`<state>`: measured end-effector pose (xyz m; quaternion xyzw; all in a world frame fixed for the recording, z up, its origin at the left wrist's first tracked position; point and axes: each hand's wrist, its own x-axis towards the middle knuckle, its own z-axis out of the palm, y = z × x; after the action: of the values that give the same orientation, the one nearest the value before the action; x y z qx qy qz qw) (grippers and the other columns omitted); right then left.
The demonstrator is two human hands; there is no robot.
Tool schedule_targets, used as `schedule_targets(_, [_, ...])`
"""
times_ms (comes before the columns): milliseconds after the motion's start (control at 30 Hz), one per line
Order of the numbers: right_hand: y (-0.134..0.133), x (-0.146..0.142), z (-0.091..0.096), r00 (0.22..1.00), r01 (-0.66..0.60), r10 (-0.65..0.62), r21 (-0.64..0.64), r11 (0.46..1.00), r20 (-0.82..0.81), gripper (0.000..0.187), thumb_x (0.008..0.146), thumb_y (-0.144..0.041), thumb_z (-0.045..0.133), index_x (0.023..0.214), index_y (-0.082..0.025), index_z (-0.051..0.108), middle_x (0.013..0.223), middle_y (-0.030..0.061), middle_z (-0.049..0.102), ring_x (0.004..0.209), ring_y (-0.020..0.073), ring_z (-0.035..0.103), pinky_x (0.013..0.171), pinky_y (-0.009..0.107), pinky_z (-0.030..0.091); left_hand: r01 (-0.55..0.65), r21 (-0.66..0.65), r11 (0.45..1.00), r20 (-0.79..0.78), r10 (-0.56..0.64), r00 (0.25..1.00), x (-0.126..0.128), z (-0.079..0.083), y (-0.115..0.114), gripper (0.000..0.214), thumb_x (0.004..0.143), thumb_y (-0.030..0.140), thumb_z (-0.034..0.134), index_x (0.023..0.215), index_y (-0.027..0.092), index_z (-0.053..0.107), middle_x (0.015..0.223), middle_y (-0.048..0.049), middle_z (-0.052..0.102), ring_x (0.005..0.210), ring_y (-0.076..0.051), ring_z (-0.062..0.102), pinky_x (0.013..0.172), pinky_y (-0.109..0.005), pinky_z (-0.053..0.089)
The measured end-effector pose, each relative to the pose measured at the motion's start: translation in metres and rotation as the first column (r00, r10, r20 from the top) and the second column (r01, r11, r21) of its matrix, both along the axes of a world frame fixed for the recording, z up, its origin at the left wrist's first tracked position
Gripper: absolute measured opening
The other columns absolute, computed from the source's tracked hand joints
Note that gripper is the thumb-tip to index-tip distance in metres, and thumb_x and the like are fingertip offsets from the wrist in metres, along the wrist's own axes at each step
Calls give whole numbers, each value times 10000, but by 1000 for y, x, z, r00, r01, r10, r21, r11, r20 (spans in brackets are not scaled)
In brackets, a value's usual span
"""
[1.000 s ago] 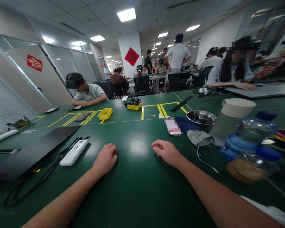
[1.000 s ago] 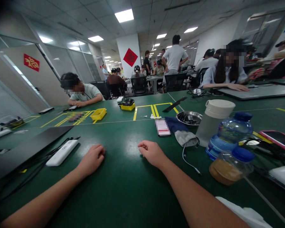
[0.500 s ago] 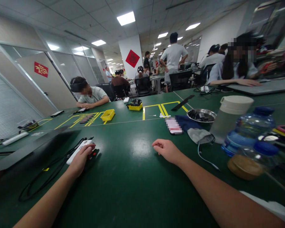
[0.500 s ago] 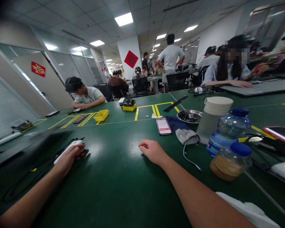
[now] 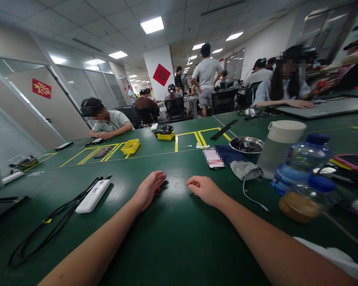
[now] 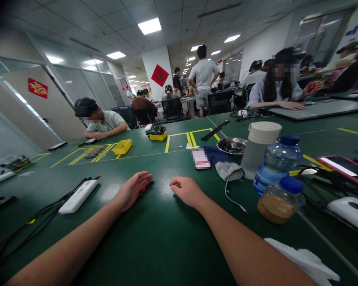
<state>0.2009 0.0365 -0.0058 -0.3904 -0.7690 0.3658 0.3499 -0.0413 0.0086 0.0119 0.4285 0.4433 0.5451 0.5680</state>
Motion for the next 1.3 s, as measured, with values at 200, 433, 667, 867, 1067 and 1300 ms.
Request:
schedule_targets(200, [5, -1, -8, 997, 65, -64, 23, 998, -37, 213, 784, -187, 500, 942, -179, 642, 756, 13, 646, 614, 125, 572, 599, 247, 434, 161, 4, 987, 127, -161, 979, 68, -6, 14, 347, 801, 338, 575, 1088, 144, 568, 1140, -141, 604, 1100, -215, 552, 996, -380, 369])
schedule_targets(433, [10, 1, -11, 975, 221, -220, 96, 971, -21, 324, 704, -38, 457, 936, -186, 628, 823, 26, 622, 734, 143, 576, 679, 262, 439, 200, 111, 973, -451, -130, 883, 58, -14, 20, 346, 658, 45, 483, 963, 155, 605, 947, -82, 608, 913, -182, 573, 867, -351, 423])
schedule_targets(667, [0, -3, -3, 985, 38, -70, 193, 981, 160, 263, 685, -31, 502, 846, -202, 622, 801, 7, 583, 715, 136, 527, 658, 246, 388, 537, 221, 814, -908, -29, 418, 48, 1, 13, 423, 642, 51, 495, 1014, 204, 625, 1015, -81, 581, 991, -232, 497, 925, -383, 366])
schedule_targets(867, [-4, -6, -3, 965, 8, -67, 224, 974, 254, 220, 703, -65, 540, 864, -210, 576, 871, 12, 549, 753, 138, 514, 672, 250, 374, 513, 220, 830, -935, 30, 353, 56, -9, 19, 149, 751, 137, 497, 829, 195, 609, 837, -57, 557, 841, -200, 509, 782, -317, 391])
schedule_targets(1067, [-2, -5, -3, 954, 105, -168, 249, 963, 247, 256, 719, -40, 490, 904, -202, 564, 914, 31, 546, 806, 151, 519, 716, 266, 385, 509, 246, 825, -920, 33, 391, 53, -10, 18, 91, 739, 236, 608, 824, 202, 607, 788, -38, 556, 763, -191, 506, 703, -301, 376])
schedule_targets(1300, [-8, -7, 1, 911, 57, -175, 307, 950, 372, 171, 750, -248, 616, 914, -201, 606, 910, 50, 556, 836, 180, 530, 749, 303, 379, 484, 251, 838, -917, 45, 397, 51, -11, 20, 89, 773, 159, 535, 801, 196, 611, 805, -34, 576, 772, -169, 533, 703, -273, 402])
